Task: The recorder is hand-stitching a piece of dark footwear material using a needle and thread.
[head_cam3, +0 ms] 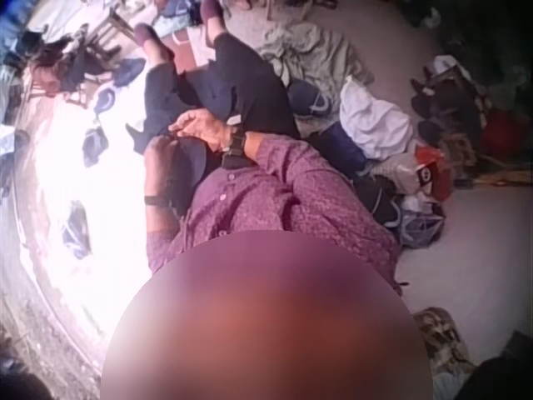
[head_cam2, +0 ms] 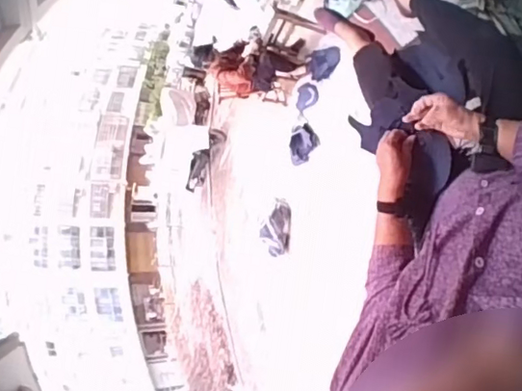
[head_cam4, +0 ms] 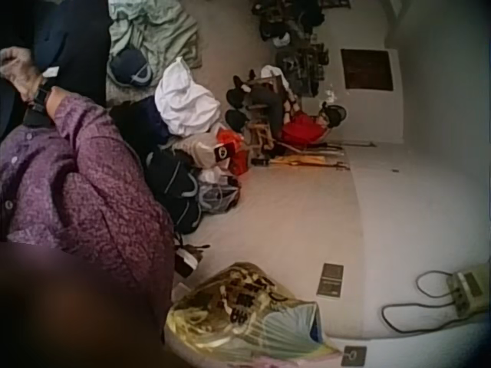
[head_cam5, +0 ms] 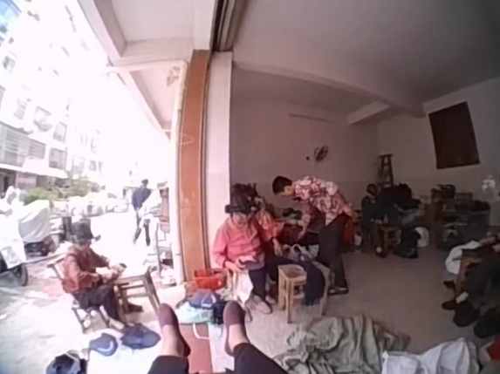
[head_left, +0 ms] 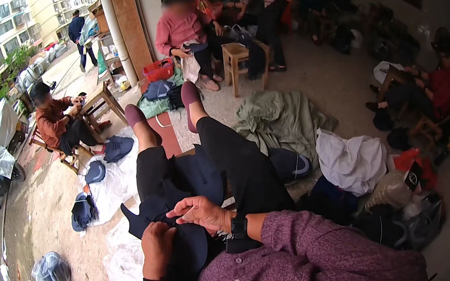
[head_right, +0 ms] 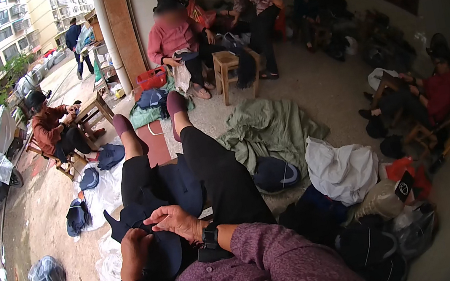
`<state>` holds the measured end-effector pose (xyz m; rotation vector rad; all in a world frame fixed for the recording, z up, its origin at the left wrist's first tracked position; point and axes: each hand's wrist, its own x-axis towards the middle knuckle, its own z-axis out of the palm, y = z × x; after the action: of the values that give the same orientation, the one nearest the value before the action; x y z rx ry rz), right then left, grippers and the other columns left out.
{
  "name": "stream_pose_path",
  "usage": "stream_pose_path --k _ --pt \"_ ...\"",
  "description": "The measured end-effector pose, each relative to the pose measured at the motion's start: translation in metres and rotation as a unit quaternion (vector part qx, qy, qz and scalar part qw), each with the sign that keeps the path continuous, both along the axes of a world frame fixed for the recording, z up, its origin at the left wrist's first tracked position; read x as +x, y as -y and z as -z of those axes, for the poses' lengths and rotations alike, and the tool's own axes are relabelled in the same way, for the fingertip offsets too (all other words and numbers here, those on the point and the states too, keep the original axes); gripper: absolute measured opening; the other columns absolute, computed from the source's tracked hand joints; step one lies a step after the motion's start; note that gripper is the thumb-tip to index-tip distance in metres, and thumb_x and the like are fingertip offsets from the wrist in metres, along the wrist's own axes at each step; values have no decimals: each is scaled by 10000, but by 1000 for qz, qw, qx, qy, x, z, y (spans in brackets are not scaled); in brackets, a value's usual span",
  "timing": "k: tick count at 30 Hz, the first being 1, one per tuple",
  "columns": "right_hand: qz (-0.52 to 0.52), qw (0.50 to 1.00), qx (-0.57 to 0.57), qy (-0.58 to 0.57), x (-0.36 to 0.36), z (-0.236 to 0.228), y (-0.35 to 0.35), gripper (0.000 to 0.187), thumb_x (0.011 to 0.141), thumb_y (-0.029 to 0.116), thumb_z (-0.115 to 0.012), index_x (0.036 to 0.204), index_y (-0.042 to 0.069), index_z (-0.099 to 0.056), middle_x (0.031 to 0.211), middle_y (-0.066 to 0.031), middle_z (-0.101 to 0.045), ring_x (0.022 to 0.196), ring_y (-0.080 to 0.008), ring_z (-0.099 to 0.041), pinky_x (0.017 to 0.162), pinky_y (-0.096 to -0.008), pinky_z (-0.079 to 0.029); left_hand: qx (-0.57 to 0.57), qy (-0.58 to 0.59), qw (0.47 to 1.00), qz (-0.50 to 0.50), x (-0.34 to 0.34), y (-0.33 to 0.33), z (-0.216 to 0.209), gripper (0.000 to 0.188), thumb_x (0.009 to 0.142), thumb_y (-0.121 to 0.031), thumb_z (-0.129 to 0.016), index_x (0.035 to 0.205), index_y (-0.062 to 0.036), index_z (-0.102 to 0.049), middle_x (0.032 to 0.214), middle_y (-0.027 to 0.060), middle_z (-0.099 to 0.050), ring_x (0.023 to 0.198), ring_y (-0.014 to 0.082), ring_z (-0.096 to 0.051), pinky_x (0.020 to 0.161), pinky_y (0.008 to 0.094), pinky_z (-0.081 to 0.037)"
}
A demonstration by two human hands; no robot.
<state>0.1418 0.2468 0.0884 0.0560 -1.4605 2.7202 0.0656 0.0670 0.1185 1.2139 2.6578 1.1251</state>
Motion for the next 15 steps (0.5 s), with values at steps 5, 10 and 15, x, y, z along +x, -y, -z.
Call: stream_pose_path --k 5,10,15 --pt "2 977 -210 -39 -1 32 3 124 868 -50 -535 985 -23 -570 1206 -205 -550 1131 -208 -546 943 -277 -479 -10 9 1000 0 0 -3 -6 149 712 -120 -722 765 -13 -633 760 131 -582 747 314 -589 672 376 -464" --pt "52 978 -198 29 2 34 8 99 883 -24 -547 979 -13 -570 1176 -197 -575 1072 -205 -582 933 -264 -493 0 32 999 0 -1 0 -3 163 711 -126 -731 773 -11 -635 757 131 -583 736 307 -591 666 372 -465" --pt "47 972 -231 0 8 40 4 102 897 17 -559 976 -15 -615 1192 -168 -573 1049 -172 -583 907 -247 -502 -1 37 999 -3 0 -1 -2 174 709 -130 -736 778 -8 -633 757 130 -584 734 305 -591 664 369 -467"
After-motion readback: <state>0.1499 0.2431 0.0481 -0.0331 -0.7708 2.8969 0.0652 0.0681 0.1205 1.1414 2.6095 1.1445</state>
